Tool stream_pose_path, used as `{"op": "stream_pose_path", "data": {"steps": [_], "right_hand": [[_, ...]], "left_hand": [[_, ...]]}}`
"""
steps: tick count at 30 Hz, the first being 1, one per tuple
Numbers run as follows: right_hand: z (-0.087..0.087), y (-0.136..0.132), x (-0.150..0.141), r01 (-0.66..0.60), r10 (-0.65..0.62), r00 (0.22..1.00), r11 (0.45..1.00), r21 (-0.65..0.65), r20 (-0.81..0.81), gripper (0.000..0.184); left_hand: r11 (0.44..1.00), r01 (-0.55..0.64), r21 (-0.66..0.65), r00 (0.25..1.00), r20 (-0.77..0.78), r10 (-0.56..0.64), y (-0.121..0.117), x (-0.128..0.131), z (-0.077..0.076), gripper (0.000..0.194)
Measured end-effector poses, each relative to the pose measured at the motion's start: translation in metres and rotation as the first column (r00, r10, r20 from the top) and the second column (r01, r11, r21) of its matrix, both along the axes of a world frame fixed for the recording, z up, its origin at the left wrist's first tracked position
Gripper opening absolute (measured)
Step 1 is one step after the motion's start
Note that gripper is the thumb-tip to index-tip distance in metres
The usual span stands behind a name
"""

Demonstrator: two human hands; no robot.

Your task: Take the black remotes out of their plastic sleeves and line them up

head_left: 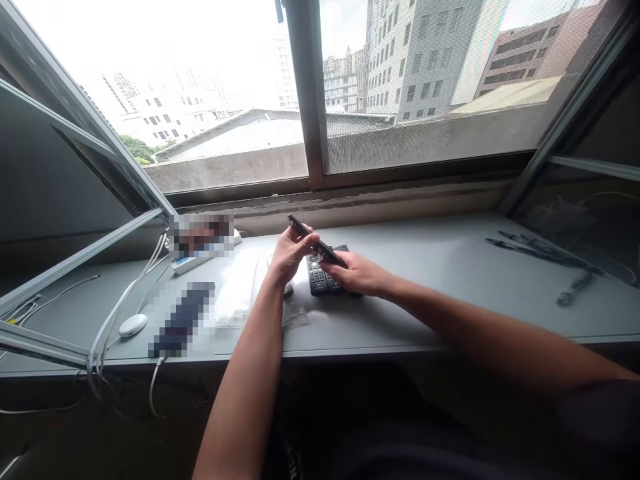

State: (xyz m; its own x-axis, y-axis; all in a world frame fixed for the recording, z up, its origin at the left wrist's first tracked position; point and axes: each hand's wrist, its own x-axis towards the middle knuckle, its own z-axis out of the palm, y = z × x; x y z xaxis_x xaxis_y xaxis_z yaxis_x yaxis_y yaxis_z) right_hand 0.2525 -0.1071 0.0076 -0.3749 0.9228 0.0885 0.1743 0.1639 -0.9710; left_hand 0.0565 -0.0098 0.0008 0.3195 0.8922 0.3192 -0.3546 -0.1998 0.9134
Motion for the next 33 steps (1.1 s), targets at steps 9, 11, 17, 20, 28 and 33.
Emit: {"op": "stream_pose_path", "data": {"steps": [9,11,17,20,28,33], "right_hand": [[0.004,-0.001,-0.002,-0.182,0.132,0.947,0.972,-0.149,-0.293,0.054],[0.002,0.000,-0.002,-0.197,0.141,0.938,0.968,-0.153,-0.316,0.058],[0.008,-0.002,0.002,0.042,-0.042,0.999,0.999,-0.028,-0.001,0.067],[0.009,-0.002,0.005,0.064,-0.066,0.993,0.998,0.029,0.094,0.065],[0.000,0.001,0.002,0.007,-0.008,1.000,1.000,0.022,0.021,0.062],[0.001,-0.001,0.000,0.017,-0.017,1.000,1.000,0.019,-0.004,0.059]], "left_hand": [[0.980,0.193,-0.057,0.979,-0.049,-0.195,-0.014,0.000,0.011,0.050],[0.974,0.216,-0.064,0.973,-0.063,-0.220,-0.015,-0.001,0.011,0.052],[0.987,0.163,-0.002,0.984,-0.072,-0.162,-0.010,-0.001,0.007,0.045],[0.988,0.152,0.000,0.984,-0.092,-0.151,-0.007,-0.003,0.005,0.047],[0.986,0.167,-0.007,0.979,-0.122,-0.166,-0.006,-0.005,0.004,0.047],[0.985,0.175,-0.003,0.976,-0.134,-0.174,-0.005,-0.005,0.003,0.045]]}}
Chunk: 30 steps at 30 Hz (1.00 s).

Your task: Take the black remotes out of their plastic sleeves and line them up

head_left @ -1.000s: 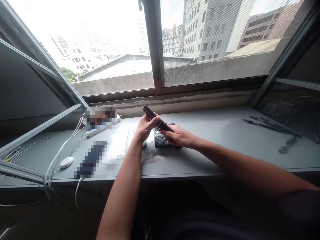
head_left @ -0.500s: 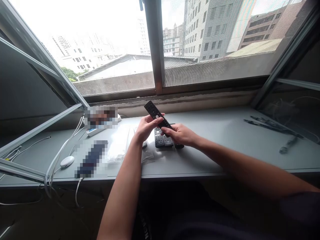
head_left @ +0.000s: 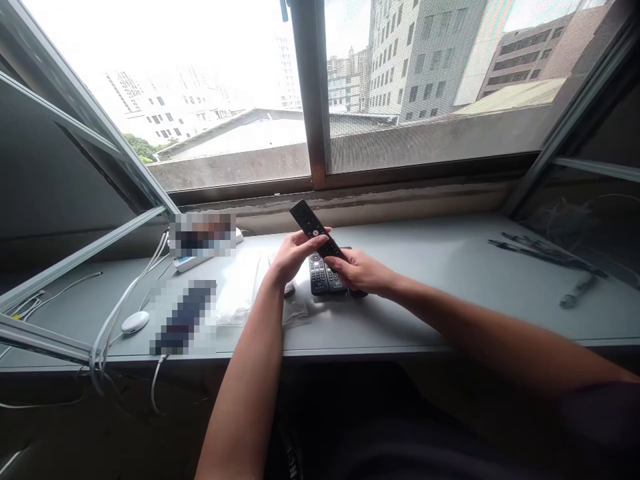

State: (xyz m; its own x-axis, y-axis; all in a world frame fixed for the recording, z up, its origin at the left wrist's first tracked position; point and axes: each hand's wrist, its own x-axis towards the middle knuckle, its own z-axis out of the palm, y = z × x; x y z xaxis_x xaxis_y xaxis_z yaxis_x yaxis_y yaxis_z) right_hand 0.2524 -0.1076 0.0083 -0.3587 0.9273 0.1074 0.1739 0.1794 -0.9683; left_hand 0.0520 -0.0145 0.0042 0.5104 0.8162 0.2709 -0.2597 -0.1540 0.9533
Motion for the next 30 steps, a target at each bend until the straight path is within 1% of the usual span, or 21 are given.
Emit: {"op": "stream_pose_path", "data": {"steps": [4,9,13,18,22,24,27,30], "right_hand": [[0.0004,-0.0006,-0.0004,-0.018,0.018,1.000,1.000,-0.013,-0.009,0.059],[0.0013,-0.0011,0.0002,-0.028,0.028,1.000,0.999,0.015,0.015,0.059],[-0.0008,-0.0006,-0.0004,-0.028,0.028,1.000,1.000,0.004,0.001,0.059],[-0.0030,0.0002,-0.0025,-0.035,0.030,0.994,0.998,-0.045,-0.102,0.059],[-0.0006,0.0019,-0.0008,-0.012,-0.005,0.983,0.996,-0.091,-0.185,0.058],[0.0000,0.0036,0.0017,0.038,-0.049,0.987,0.997,-0.072,-0.152,0.058],[-0.0002,0.0061,0.0054,0.133,-0.134,0.990,0.991,-0.020,-0.033,0.063],[-0.0006,0.0074,0.0070,0.196,-0.194,0.979,0.980,-0.032,0.064,0.070]], "left_hand": [[1.000,0.002,0.002,1.000,-0.010,-0.002,0.0004,-0.0002,-0.0003,0.044],[1.000,-0.008,0.008,1.000,-0.006,0.008,-0.0003,0.0007,0.0004,0.045],[1.000,-0.013,0.017,1.000,-0.006,0.013,-0.0010,0.0009,0.0010,0.045],[0.999,-0.027,0.028,1.000,-0.001,0.027,-0.0011,0.0015,0.0013,0.043],[0.996,-0.086,0.023,0.994,0.066,0.085,-0.0016,0.0035,0.0027,0.046],[0.992,-0.121,0.021,0.988,0.099,0.119,-0.0017,0.0045,0.0033,0.048],[0.988,-0.150,0.021,0.982,0.117,0.147,-0.0012,0.0053,0.0033,0.048],[0.988,-0.156,0.014,0.982,0.107,0.153,-0.0002,0.0056,0.0023,0.048]]}}
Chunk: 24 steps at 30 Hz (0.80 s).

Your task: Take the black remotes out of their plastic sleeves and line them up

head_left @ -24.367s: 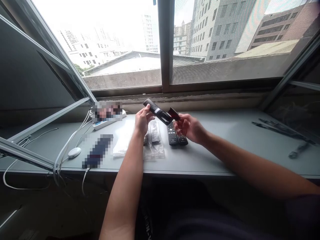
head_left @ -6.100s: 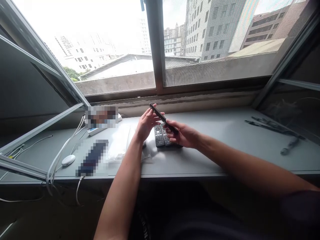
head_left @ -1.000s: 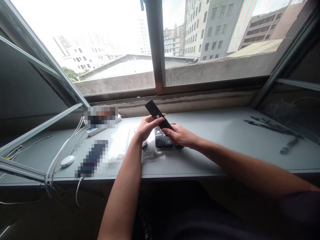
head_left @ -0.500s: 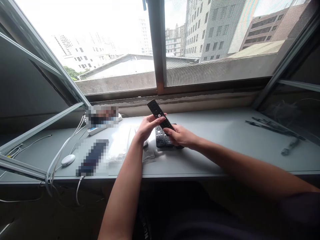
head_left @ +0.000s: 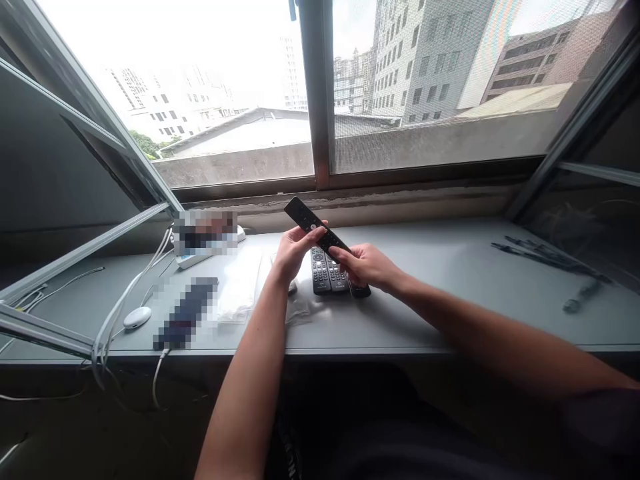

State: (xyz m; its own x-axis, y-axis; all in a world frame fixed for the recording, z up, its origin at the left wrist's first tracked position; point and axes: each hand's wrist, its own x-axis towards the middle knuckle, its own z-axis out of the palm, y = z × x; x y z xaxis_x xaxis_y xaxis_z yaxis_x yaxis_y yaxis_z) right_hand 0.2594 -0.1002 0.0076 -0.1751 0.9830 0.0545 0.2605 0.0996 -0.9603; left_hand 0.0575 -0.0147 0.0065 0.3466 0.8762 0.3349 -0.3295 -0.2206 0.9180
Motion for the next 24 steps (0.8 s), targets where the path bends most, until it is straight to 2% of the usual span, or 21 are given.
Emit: {"op": "stream_pose_path", "data": {"steps": [9,16,20,24], "right_hand": [[-0.012,0.005,-0.001,-0.048,0.049,0.999,0.998,0.048,-0.017,0.070],[-0.014,0.006,-0.001,-0.074,0.077,0.996,0.994,0.075,-0.034,0.067],[-0.012,0.004,0.000,-0.067,0.070,0.997,0.995,0.075,-0.043,0.065],[-0.002,-0.002,-0.001,-0.113,0.120,0.988,0.991,0.072,-0.099,0.054]], "left_hand": [[1.000,0.018,0.019,0.999,-0.030,-0.018,0.001,-0.002,-0.002,0.049],[0.998,0.056,0.011,0.998,-0.034,-0.055,0.000,-0.002,-0.001,0.047],[0.998,0.065,-0.002,0.997,-0.034,-0.065,0.000,-0.002,-0.001,0.048],[0.995,0.094,-0.013,0.990,-0.101,-0.095,-0.002,-0.002,0.000,0.048]]}}
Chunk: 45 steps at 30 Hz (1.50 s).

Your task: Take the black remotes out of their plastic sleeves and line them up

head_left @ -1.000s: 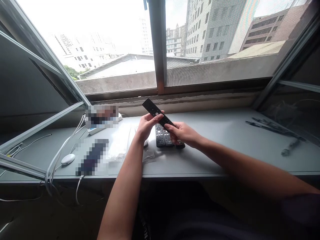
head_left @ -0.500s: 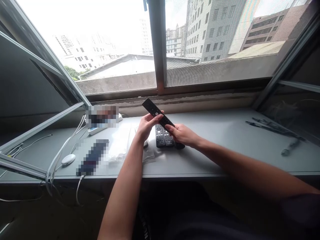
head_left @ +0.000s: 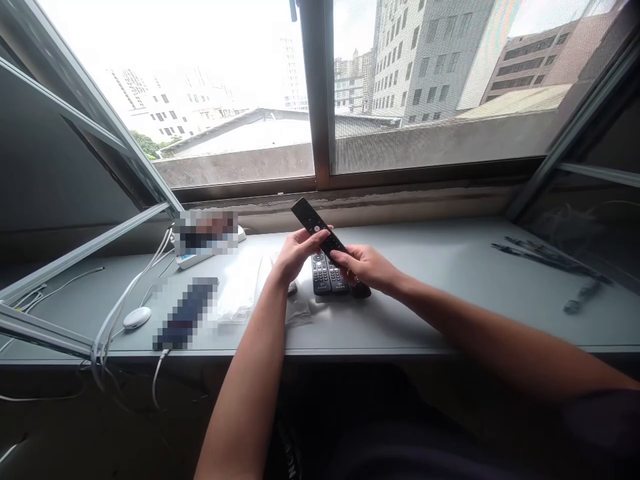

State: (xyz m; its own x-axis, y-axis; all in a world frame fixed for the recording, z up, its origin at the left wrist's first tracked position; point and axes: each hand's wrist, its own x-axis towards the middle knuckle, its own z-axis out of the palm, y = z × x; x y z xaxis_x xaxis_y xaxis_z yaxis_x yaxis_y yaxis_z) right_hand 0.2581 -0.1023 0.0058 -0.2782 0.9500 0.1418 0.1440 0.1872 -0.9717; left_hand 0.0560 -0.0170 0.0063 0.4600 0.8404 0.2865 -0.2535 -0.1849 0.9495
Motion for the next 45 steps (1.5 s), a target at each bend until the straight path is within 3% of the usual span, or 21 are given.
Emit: {"op": "stream_pose_path", "data": {"steps": [6,11,17,22,26,30,36,42,45], "right_hand": [[0.005,-0.003,-0.006,-0.106,0.067,0.957,0.987,-0.124,-0.282,0.045],[0.007,-0.001,-0.004,-0.146,0.054,0.895,0.973,-0.176,-0.443,0.038],[0.015,-0.002,-0.001,-0.154,-0.018,0.848,0.948,-0.279,-0.529,0.017],[0.022,-0.003,-0.001,-0.226,-0.034,0.812,0.902,-0.368,-0.583,0.036],[0.024,-0.003,0.001,-0.296,-0.025,0.783,0.864,-0.407,-0.622,0.050],[0.024,-0.003,0.002,-0.312,-0.028,0.779,0.850,-0.426,-0.626,0.055],[0.025,-0.003,0.002,-0.310,-0.026,0.801,0.837,-0.451,-0.598,0.059],[0.023,-0.002,0.003,-0.303,-0.045,0.783,0.844,-0.443,-0.621,0.058],[0.022,-0.001,0.003,-0.299,-0.041,0.790,0.845,-0.443,-0.612,0.056]], "left_hand": [[0.992,0.126,0.005,0.967,-0.223,-0.122,-0.012,0.001,0.005,0.047],[0.998,0.066,0.019,0.969,-0.242,-0.059,-0.015,0.005,0.006,0.064],[0.971,-0.174,0.164,0.939,-0.268,0.213,-0.009,0.003,0.000,0.068],[0.901,-0.327,0.287,0.890,-0.229,0.395,-0.018,-0.016,0.008,0.058],[0.801,-0.469,0.373,0.738,-0.333,0.587,-0.029,-0.050,0.015,0.042],[0.752,-0.539,0.380,0.596,-0.460,0.659,-0.035,-0.096,0.024,0.042],[0.646,-0.578,0.498,0.227,-0.662,0.714,-0.036,-0.154,0.037,0.038],[0.705,-0.538,0.462,0.055,-0.815,0.577,-0.031,-0.171,0.032,0.041],[0.726,-0.513,0.458,0.086,-0.814,0.575,-0.030,-0.163,0.033,0.043]]}}
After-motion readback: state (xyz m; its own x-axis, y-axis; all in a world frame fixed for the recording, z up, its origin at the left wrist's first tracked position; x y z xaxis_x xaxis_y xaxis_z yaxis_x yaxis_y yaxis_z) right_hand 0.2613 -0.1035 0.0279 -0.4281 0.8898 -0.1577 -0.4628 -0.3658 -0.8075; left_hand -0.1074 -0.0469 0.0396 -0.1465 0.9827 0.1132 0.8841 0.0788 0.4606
